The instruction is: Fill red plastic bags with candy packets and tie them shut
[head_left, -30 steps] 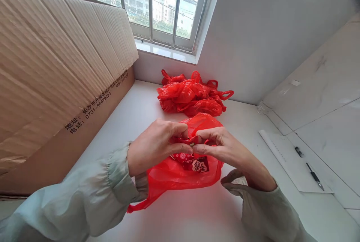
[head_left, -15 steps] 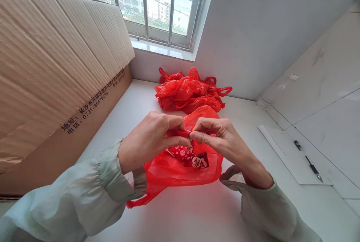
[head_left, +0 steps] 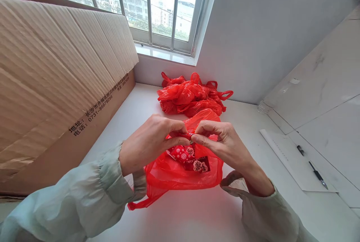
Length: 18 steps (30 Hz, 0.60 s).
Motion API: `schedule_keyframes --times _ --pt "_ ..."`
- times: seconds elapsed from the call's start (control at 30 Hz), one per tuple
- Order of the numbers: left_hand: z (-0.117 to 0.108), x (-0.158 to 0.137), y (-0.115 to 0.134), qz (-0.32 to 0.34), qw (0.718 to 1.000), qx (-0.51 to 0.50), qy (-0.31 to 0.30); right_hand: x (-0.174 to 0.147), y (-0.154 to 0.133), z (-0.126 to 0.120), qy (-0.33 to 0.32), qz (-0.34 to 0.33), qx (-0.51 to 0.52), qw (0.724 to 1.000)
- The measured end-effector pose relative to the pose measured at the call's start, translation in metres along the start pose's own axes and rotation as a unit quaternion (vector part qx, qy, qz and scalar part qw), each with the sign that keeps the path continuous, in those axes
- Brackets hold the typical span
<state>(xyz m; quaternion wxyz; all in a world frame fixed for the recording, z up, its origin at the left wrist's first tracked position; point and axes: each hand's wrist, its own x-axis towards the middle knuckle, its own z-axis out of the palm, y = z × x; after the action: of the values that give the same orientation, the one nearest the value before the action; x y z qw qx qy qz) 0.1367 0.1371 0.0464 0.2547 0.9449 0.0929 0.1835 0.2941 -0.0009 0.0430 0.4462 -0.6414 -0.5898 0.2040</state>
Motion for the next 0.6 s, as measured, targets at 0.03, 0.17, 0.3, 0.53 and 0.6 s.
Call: schedule_keyframes --times 0.03,0.17,0.3,0.53,0.6 --pt "0.0 0.001 0.001 -0.005 1.0 -0.007 -0.004 0.0 0.0 -0.001 -0.008 0.002 -0.007 1.0" --pt "0.003 0.001 0.003 -0.02 0.999 -0.027 -0.019 -0.001 0.0 -0.003 -0.022 0.017 -0.022 0.999" --pt "0.008 -0.001 0.001 -0.032 0.999 -0.012 -0.016 -0.001 0.004 -0.002 -0.021 0.031 -0.018 0.999" --pt "0.01 0.0 0.003 -0.026 0.997 -0.035 -0.059 -0.004 0.003 -0.009 -0.065 0.036 0.02 0.997" --pt "0.008 0.001 0.005 -0.031 0.997 -0.03 -0.062 -0.004 0.002 -0.012 -0.061 0.032 0.023 0.997"
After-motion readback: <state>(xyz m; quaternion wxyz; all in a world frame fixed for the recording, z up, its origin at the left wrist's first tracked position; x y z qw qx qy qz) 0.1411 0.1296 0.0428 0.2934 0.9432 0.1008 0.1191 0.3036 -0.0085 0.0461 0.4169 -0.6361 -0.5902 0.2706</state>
